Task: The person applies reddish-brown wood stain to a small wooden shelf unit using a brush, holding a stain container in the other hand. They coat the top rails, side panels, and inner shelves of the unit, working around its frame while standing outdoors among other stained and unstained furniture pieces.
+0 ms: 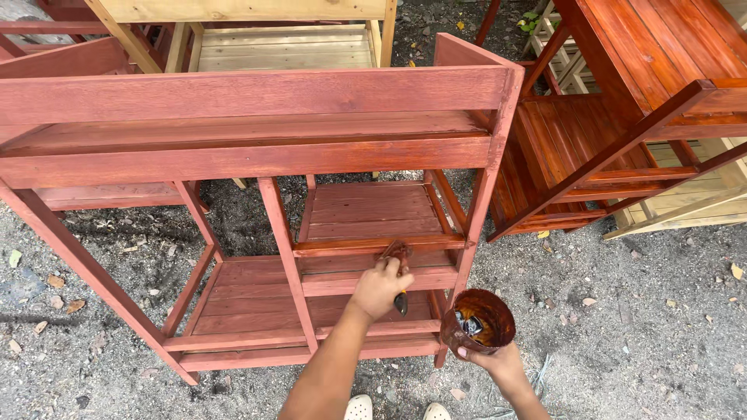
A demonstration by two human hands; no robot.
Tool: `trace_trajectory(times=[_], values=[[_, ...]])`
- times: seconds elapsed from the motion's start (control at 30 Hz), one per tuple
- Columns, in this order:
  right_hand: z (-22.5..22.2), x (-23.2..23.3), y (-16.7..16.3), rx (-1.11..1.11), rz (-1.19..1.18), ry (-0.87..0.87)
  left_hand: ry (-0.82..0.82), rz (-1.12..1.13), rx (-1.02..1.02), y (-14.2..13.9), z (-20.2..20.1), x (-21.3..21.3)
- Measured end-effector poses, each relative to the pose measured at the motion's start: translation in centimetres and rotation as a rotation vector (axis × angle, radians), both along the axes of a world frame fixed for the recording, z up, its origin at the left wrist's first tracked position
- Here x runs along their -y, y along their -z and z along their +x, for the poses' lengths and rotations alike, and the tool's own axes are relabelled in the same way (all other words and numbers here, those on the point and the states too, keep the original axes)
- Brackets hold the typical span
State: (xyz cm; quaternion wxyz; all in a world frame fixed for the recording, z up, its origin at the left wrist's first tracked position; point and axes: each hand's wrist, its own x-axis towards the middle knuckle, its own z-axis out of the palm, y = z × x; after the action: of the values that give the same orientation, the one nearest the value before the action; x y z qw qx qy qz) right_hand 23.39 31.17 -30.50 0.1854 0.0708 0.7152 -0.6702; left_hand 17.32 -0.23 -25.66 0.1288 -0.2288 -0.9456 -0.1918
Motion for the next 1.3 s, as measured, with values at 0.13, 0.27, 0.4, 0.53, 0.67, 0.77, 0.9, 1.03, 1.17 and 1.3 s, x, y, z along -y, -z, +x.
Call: trace_trajectory(times=[0.13,0.27,0.4,0.53,0.67,0.77,0.9,1.03,1.17,1.3], values=[[0.4,2.7,0.8,-0.067,0.05,-0.025,-0.168,-0.299,0.194,0.2,3.7,9.2],[1.0,5.1,1.1,-0.068,-0.036,0.032,-0.181,-0.153,0.237,-1.6,7.1,13.2],[1.9,5.4,0.9,-0.01,-0.014,0.078,0.147,-0.187,-0.036,-2.9,6.4,9.9],[2.8,3.7,0.7,-0.008,0.023,0.122,0.255,-0.272,-0.132,-2.5,2.5,3.9],[3.4,0.8,0.8,-0.076,-0.043,0.233,0.191,-0.302,0.044,-1.5,-1.1,-1.7],[4.4,-1.6,0.7,-0.017,-0.022,0.322,0.137,-0.389,0.069,-1.1,-2.7,-5.6],[6.0,-4.1,0.4,-0.014,0.085,0.397,0.255,-0.353,0.003,-1.6,-4.5,-11.1],[7.1,-6.1,0.0,0.01,0.176,0.422,0.307,-0.29,-0.034,-2.5,-6.1,-16.1],[7.0,-6.5,-0.6,-0.028,0.116,0.441,0.327,-0.204,0.017,-3.2,-6.8,-16.0],[6.2,-5.5,-1.1,-0.041,0.108,0.408,0.197,-0.031,-0.026,-3.9,-7.8,-13.2]])
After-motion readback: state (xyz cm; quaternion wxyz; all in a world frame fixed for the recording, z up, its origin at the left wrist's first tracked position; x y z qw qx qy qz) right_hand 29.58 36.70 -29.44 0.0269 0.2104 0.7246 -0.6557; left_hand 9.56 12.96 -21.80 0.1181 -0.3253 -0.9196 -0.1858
